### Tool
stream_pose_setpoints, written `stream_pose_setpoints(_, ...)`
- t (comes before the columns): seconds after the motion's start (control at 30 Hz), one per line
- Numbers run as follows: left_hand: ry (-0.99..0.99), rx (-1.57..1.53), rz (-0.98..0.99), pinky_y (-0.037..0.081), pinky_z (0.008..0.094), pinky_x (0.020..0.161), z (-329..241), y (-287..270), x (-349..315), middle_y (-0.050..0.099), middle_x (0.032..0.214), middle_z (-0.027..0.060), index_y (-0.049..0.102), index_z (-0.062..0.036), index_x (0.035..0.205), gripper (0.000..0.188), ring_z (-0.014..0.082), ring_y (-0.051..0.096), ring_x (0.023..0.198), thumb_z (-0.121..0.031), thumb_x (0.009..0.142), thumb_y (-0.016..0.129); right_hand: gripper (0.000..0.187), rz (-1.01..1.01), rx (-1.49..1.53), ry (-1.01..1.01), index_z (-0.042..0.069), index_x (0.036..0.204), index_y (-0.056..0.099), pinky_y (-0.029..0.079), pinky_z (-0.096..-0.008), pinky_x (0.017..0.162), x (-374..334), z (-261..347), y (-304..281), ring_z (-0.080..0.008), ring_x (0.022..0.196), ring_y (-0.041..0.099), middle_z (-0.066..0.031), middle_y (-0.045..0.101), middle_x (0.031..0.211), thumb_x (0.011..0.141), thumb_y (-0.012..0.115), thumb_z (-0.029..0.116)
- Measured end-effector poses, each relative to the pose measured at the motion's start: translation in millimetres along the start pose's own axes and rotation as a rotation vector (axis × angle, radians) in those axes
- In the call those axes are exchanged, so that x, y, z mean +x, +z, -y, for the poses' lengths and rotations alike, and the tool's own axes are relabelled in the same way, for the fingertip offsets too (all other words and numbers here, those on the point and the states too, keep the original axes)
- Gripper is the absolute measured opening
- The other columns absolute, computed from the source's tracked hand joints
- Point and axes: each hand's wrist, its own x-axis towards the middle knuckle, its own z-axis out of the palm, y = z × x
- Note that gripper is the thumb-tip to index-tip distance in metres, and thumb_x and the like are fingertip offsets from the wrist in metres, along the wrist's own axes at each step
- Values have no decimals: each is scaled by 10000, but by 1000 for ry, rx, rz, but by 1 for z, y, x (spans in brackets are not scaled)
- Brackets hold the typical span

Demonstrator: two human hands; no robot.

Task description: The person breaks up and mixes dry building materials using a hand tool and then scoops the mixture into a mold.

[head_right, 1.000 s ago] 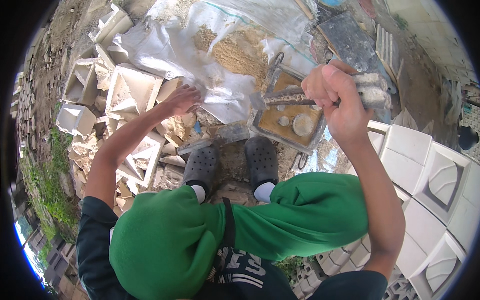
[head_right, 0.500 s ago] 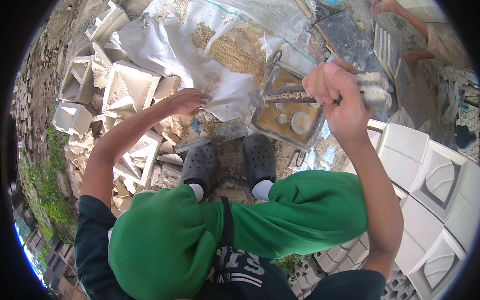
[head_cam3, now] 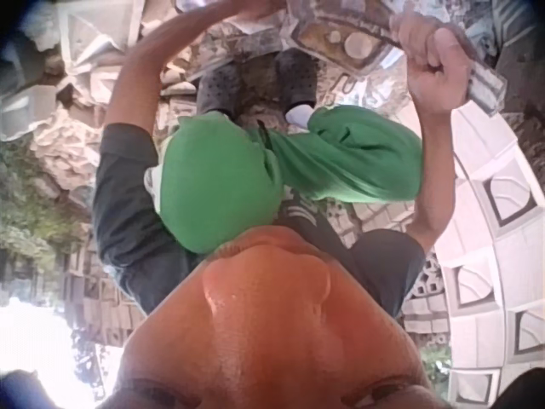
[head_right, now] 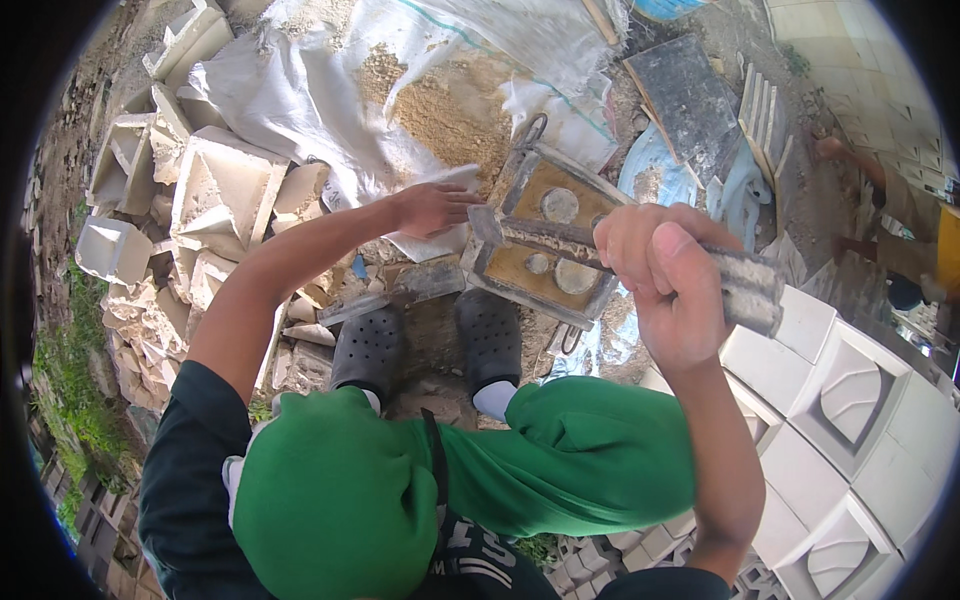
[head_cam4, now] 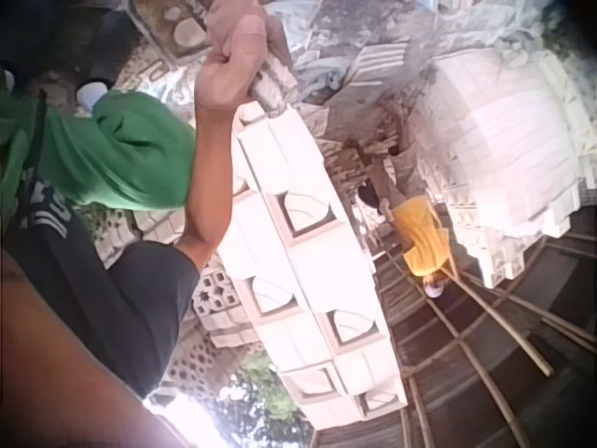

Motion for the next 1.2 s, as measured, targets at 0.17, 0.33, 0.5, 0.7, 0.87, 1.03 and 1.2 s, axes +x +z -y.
stream_pose_setpoints(0.17,-88,-111,136,208,389,1152,3,7,6,440,1389,92,543,-61,1215,414,232,337,1338,-274,861,553,296,3,76,-10,100,585,290,350,-358,610,-1,0,-10,-159,538,337,-33,350,534,864,383,137)
stream_pose_setpoints(0.33,-212,64,113,171,391,1160,28,-5,23,428,1402,62,491,-103,1288,438,222,328,1342,-326,911,483,309,-14,101,-19,109,582,291,340,-353,598,3,-1,-14,-157,536,339,-14,345,535,872,390,147)
stream_pose_setpoints(0.5,-193,107,257,134,374,1167,68,-15,30,370,1444,8,396,-189,1383,458,171,292,1360,-395,985,301,314,-8,92,-39,108,583,292,350,-352,610,-3,-3,-17,-160,540,348,-16,346,546,882,380,149)
stream_pose_setpoints(0.7,-392,221,265,145,357,1167,101,-44,41,431,1393,-9,393,-224,1381,437,179,315,1347,-383,983,309,297,2,91,-19,88,591,314,367,-358,626,-6,-1,-22,-169,559,365,-33,366,553,872,395,141)
stream_pose_setpoints(0.87,-315,302,142,184,383,1156,67,-51,31,491,1336,42,478,-157,1320,427,213,353,1329,-364,954,407,296,-12,80,-24,80,594,319,376,-368,642,-11,-3,-26,-177,563,363,-48,386,563,873,392,145)
stream_pose_setpoints(1.03,-114,132,139,232,394,1140,40,-17,-22,281,1499,19,352,-125,1412,534,236,329,1344,-396,954,393,283,-7,66,-28,82,604,325,376,-368,643,-9,-1,-23,-174,555,356,-47,388,565,876,384,137)
stream_pose_setpoints(1.2,-210,39,140,345,407,1067,81,-27,-7,357,1457,10,267,-195,1451,558,245,441,1258,-483,972,264,273,33,121,-40,84,608,319,366,-363,634,-7,-1,-24,-164,559,351,-41,378,563,873,373,124)
